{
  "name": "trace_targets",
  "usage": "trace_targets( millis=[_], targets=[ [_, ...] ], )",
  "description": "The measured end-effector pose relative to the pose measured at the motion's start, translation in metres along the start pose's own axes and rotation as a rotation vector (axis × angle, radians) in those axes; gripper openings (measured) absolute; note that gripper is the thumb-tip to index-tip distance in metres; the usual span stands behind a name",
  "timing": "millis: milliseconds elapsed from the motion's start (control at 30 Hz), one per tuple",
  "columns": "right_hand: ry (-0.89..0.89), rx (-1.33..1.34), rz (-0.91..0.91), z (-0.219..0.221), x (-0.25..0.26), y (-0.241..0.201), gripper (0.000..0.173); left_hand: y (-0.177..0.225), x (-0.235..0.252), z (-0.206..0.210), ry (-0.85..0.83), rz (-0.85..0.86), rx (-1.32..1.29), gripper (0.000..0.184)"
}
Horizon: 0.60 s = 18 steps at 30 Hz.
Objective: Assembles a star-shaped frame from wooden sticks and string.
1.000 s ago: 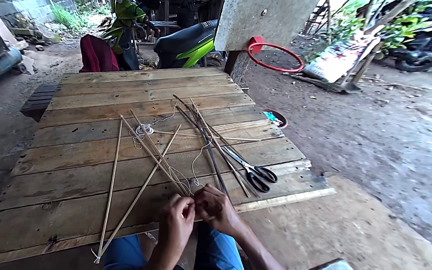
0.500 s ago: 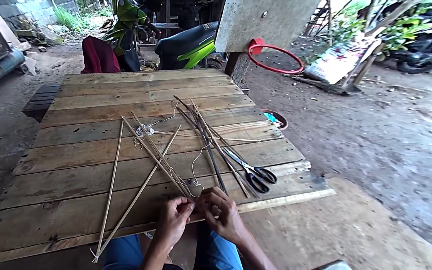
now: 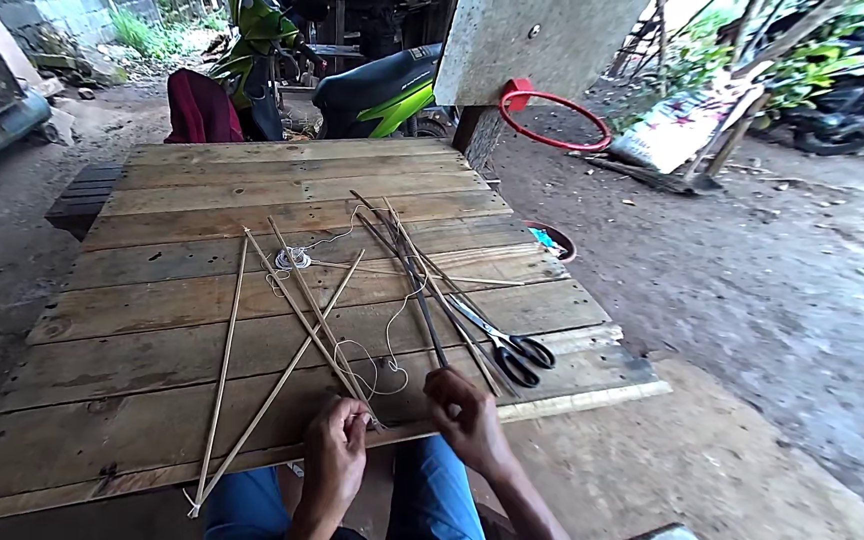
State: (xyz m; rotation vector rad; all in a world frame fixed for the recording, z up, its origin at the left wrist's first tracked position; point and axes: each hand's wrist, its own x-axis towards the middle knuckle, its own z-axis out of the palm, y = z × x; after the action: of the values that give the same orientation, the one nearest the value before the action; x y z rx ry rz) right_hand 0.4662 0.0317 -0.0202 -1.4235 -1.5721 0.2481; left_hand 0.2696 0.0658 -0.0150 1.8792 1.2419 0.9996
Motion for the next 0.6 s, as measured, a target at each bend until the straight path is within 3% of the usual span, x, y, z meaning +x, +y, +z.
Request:
trace_targets(
  millis=[100, 300, 500, 600],
  targets=[
    [-0.039, 0.054, 0.008, -0.005, 0.003, -0.004, 0.016, 0.003, -0.003, 0.002, -0.016, 0.021, 0.042, 0.010],
    [-0.247, -0.134, -0.032, 0.003, -0.006, -0.018, 0.026, 0.004, -0.003, 0.002, -0.049, 0.046, 0.095, 0.009],
    [-0.315, -0.177, -0.109, 0.018, 0.002, -0.017, 0.007, 0.002, -0.003, -0.004, -0.053, 0.081, 0.112, 0.008],
    [-0.315, -0.073, -0.070, 0.016, 0.005, -0.017, 0.009, -0.003, -0.004, -0.008, -0.064, 0.113, 0.085, 0.012]
  ],
)
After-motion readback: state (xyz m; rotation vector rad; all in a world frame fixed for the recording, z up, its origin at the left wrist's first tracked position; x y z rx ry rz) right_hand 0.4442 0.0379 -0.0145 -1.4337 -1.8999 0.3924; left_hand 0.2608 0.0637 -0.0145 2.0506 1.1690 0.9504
